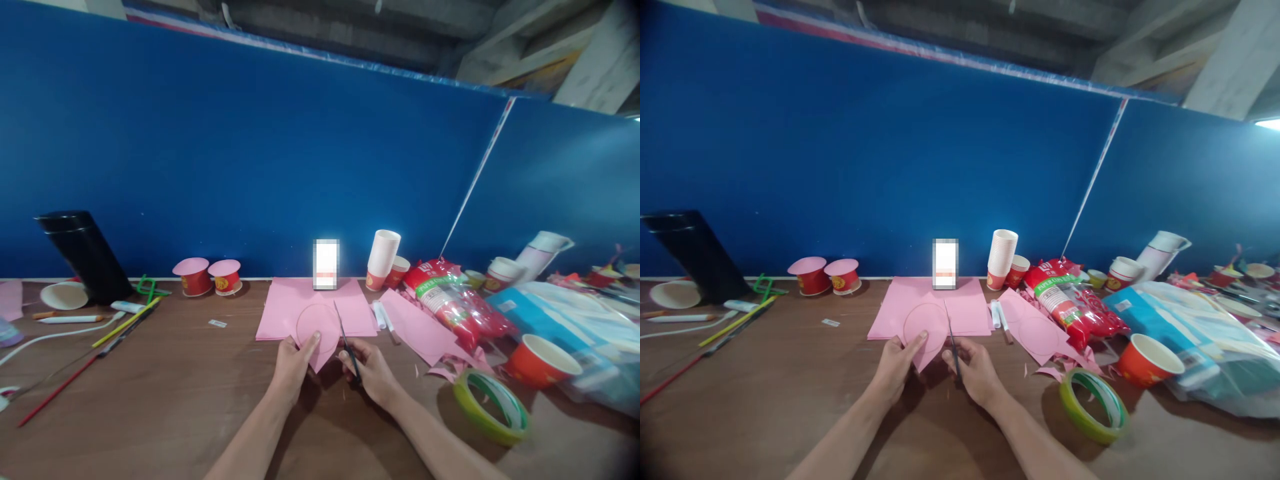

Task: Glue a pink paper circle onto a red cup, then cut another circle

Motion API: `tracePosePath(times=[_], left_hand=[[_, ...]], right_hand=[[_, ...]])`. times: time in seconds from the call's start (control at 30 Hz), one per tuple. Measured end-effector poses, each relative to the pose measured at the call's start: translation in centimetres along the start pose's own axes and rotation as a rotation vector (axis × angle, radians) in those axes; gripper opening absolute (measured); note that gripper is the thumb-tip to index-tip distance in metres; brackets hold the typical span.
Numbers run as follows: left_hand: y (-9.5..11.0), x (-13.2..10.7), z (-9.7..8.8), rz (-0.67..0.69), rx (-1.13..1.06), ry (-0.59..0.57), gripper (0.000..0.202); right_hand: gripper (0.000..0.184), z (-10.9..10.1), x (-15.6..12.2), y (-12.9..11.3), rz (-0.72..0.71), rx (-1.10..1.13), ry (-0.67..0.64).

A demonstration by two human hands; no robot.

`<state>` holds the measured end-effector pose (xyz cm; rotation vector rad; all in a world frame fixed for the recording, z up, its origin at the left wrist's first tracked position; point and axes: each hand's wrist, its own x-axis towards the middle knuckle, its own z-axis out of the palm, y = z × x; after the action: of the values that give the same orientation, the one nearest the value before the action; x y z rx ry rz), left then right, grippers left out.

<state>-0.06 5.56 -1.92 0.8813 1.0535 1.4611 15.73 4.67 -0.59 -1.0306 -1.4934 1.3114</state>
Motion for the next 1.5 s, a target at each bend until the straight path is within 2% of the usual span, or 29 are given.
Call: tracePosePath(times=[0.4,0.67,1.07,1.3,1.5], left_hand=[[0.27,-0.21,0.13,0.01,-0.019,-0.036,0.045],[0.29,-0.17,0.11,0.016,0.031,-0.024,0.044],[0.45,-0.29,0.43,0.019,-0.007,0.014,0.045],[0.47,-0.24,0.31,0.025,-0.022,-0.022,0.042],[0.37,-0.15,0.21,0.007,0.004,-0.005,0.041]], right_hand=[[0.03,0.0,0.08,0.32,-0.017,0.001,-0.013],[0.034,-0.03,0.08,0.24,0.0,-0.004,-0.017],[0.032,-0.05,0.17,0.45,-0.016,0.004,-0.01],[0.032,0.04,0.1,0.08,-0.012,-0.002,-0.014],[0.034,0.07,0.02,-0.03,-0.014,-0.009,-0.016]])
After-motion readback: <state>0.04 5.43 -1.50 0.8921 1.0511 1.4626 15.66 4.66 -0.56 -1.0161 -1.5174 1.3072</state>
